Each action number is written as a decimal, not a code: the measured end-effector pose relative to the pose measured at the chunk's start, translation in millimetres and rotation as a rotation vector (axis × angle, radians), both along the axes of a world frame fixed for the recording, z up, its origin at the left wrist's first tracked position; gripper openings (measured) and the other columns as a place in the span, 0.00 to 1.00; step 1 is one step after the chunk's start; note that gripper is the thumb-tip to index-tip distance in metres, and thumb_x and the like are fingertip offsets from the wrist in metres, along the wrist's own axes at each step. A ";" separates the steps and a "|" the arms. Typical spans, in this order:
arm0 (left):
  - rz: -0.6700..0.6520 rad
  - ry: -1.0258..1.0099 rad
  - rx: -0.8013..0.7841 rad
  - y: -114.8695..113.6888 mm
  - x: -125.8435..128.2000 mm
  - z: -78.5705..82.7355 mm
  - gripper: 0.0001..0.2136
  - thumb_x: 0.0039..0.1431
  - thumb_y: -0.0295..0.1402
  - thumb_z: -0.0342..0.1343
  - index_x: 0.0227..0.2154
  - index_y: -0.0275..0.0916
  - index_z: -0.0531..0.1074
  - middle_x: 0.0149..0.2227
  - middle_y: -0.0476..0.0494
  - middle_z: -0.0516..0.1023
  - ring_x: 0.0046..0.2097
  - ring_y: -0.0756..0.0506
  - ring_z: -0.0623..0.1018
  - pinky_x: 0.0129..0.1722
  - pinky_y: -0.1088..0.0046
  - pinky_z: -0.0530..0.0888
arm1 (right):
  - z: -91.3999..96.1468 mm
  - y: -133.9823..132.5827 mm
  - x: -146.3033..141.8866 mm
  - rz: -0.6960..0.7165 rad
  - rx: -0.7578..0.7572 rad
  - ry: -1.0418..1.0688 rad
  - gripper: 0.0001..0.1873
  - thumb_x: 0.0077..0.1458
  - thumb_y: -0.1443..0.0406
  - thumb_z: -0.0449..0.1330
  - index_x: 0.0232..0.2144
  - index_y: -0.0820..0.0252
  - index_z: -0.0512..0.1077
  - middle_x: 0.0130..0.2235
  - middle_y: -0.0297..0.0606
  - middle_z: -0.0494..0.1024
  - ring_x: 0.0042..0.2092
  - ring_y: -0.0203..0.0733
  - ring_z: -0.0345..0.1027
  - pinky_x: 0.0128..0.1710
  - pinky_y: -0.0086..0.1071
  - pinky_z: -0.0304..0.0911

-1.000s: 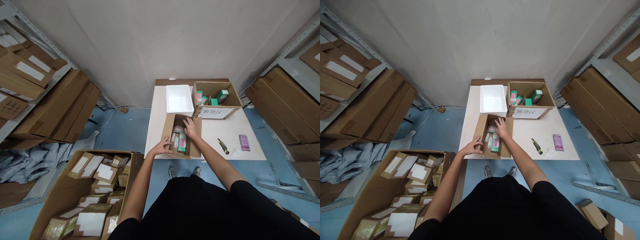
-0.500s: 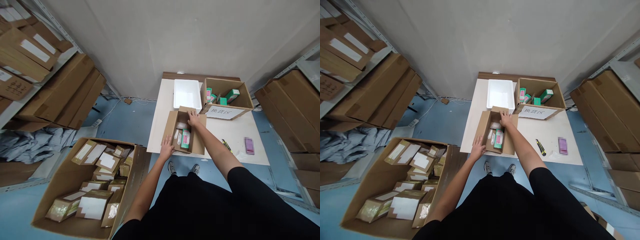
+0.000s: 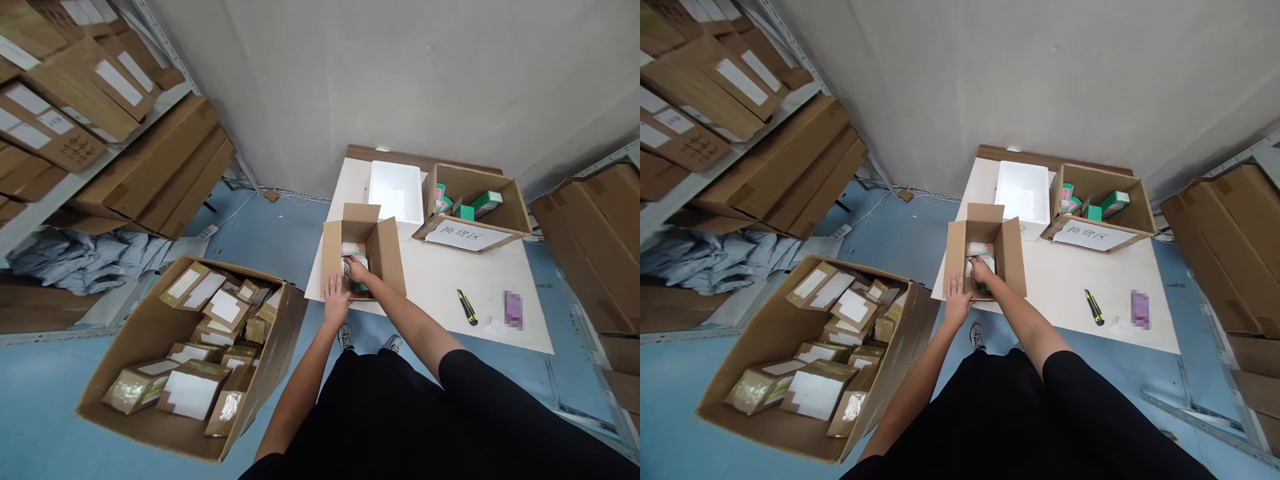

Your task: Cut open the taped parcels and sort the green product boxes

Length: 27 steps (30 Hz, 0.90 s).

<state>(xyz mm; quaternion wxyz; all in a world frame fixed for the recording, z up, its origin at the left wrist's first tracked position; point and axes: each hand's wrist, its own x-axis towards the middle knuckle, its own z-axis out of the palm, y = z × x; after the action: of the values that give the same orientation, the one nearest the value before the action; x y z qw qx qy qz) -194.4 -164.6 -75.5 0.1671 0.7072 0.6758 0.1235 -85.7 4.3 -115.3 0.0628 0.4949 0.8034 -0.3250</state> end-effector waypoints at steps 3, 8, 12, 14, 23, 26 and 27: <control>0.017 -0.031 -0.032 -1.8 -0.4 -0.9 0.04 0.63 0.27 0.64 0.39 0.40 0.82 0.81 0.44 0.42 0.80 0.27 0.39 0.76 0.34 0.48 | -17.8 -10.4 0.0 -0.058 -0.102 -0.140 0.38 0.60 0.68 0.63 0.71 0.61 0.64 0.69 0.53 0.67 0.66 0.53 0.67 0.66 0.39 0.62; 0.004 -0.083 -0.013 -0.5 1.6 -4.4 0.06 0.64 0.29 0.64 0.42 0.42 0.82 0.81 0.46 0.40 0.80 0.28 0.39 0.75 0.32 0.47 | -33.2 -10.4 23.1 -0.206 -0.106 -0.307 0.35 0.62 0.65 0.63 0.69 0.62 0.64 0.71 0.59 0.61 0.65 0.56 0.68 0.64 0.45 0.65; 0.024 -0.083 -0.002 3.1 4.6 -6.9 0.08 0.64 0.29 0.64 0.45 0.42 0.82 0.81 0.46 0.41 0.80 0.28 0.39 0.76 0.34 0.48 | -37.1 -3.5 21.6 -0.203 -0.123 -0.348 0.40 0.62 0.60 0.67 0.72 0.59 0.61 0.71 0.62 0.59 0.67 0.62 0.65 0.65 0.49 0.64; 0.023 -0.073 -0.010 4.2 3.2 -8.7 0.07 0.64 0.29 0.64 0.44 0.42 0.82 0.81 0.45 0.43 0.80 0.28 0.39 0.76 0.35 0.49 | -39.1 1.1 13.9 -0.189 -0.133 -0.372 0.48 0.60 0.58 0.70 0.76 0.56 0.54 0.75 0.64 0.52 0.70 0.65 0.61 0.66 0.52 0.61; 0.007 -0.077 -0.041 0.4 6.4 -15.1 0.07 0.63 0.30 0.64 0.42 0.43 0.83 0.81 0.48 0.44 0.80 0.29 0.36 0.77 0.34 0.43 | -61.1 -5.7 2.9 -0.181 -0.050 -0.337 0.62 0.58 0.56 0.71 0.80 0.46 0.36 0.80 0.59 0.26 0.71 0.67 0.61 0.63 0.51 0.65; 0.015 -0.081 -0.054 -2.0 6.7 -16.3 0.08 0.63 0.29 0.62 0.42 0.44 0.83 0.81 0.50 0.44 0.80 0.30 0.35 0.78 0.36 0.41 | -67.8 -10.3 0.8 -0.200 -0.068 -0.333 0.67 0.54 0.60 0.72 0.80 0.44 0.32 0.79 0.58 0.21 0.70 0.67 0.61 0.62 0.51 0.66; 0.018 -0.076 -0.051 -2.5 5.5 -16.9 0.08 0.63 0.29 0.63 0.43 0.44 0.83 0.80 0.50 0.45 0.80 0.30 0.35 0.78 0.36 0.42 | -68.2 -10.6 -1.3 -0.199 -0.066 -0.325 0.68 0.53 0.61 0.72 0.80 0.44 0.31 0.79 0.58 0.21 0.70 0.66 0.61 0.63 0.51 0.66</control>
<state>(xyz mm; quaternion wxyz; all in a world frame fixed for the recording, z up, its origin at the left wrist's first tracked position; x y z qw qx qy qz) -188.9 -167.1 -92.4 0.2092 0.6914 0.6783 0.1345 -87.0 -6.3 -183.5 0.1756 0.6155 0.7188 -0.2714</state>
